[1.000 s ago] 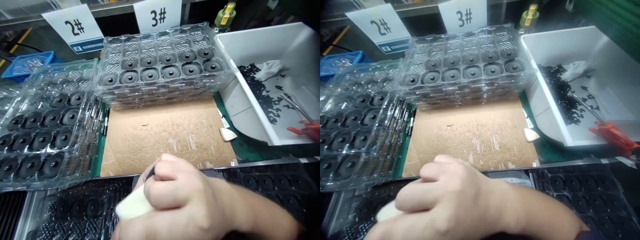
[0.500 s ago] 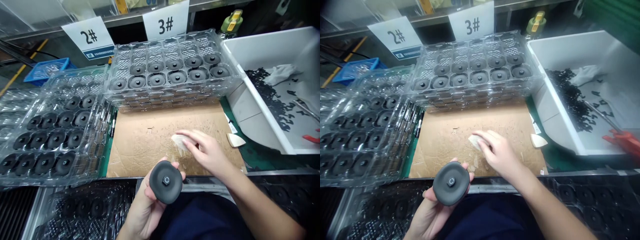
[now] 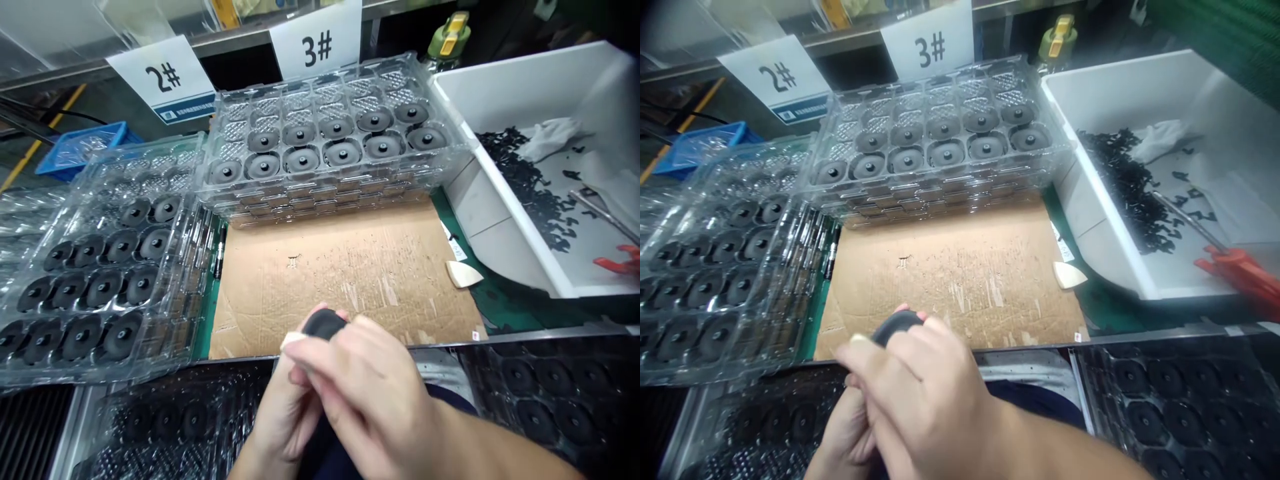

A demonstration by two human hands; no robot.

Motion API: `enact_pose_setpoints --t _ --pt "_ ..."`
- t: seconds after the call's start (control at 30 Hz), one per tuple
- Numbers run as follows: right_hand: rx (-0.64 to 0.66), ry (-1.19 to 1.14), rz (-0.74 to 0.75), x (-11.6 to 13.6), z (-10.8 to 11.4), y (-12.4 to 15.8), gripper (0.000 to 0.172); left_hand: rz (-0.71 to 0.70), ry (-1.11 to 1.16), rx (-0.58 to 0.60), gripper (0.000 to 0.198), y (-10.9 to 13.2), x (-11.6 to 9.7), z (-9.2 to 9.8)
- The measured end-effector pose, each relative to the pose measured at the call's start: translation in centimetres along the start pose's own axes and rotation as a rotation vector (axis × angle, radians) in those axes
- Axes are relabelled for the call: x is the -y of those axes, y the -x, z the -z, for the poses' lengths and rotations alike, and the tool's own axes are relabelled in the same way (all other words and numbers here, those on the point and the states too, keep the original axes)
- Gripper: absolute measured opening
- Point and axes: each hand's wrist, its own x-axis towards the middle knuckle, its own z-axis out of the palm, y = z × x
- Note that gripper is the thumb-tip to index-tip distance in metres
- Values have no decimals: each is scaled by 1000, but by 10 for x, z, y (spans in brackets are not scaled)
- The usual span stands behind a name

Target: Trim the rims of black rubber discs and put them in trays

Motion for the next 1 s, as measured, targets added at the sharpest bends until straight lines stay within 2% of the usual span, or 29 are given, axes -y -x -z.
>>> enact_pose_setpoints --t 0.13,0.2,0.3,0.37,0.43,0.5,0.53,0.6,0.67,0.7,0.8,0.87,0.93,1.0 --pt "158 4 -71 3 -7 -4 26 -104 15 -30 50 0 -1 1" --pt "106 94 -80 -1 -8 -9 27 -52 29 -39 44 1 2 0" --pt "78 102 20 -2 -6 -10 29 -14 36 -23 33 4 0 2" --pt "193 15 46 -1 0 -2 27 -12 8 -22 39 6 -6 7" --pt "267 7 -44 -3 8 7 26 42 -26 -1 50 7 -11 12" --pt "264 110 -148 -7 16 11 29 106 -50 18 56 6 -14 16" --pt "245 164 -147 -11 18 10 31 127 -50 9 55 6 -14 16" --pt "201 184 -46 -20 20 4 32 135 -40 -20 51 6 -12 15" --pt "139 74 11 -33 18 0 34 139 -17 -2 46 8 -11 13" --pt "98 10 -24 -40 16 2 34 147 0 23 46 9 -12 12" --pt "18 -17 -282 -64 2 23 33 183 56 89 55 13 -14 13" --pt "60 46 -383 -82 -10 44 34 188 81 104 56 13 -15 15" --pt "157 84 -414 -96 -18 61 34 184 85 112 54 12 -15 16" --pt "190 109 -434 -100 -17 66 33 179 81 127 54 9 -13 14"
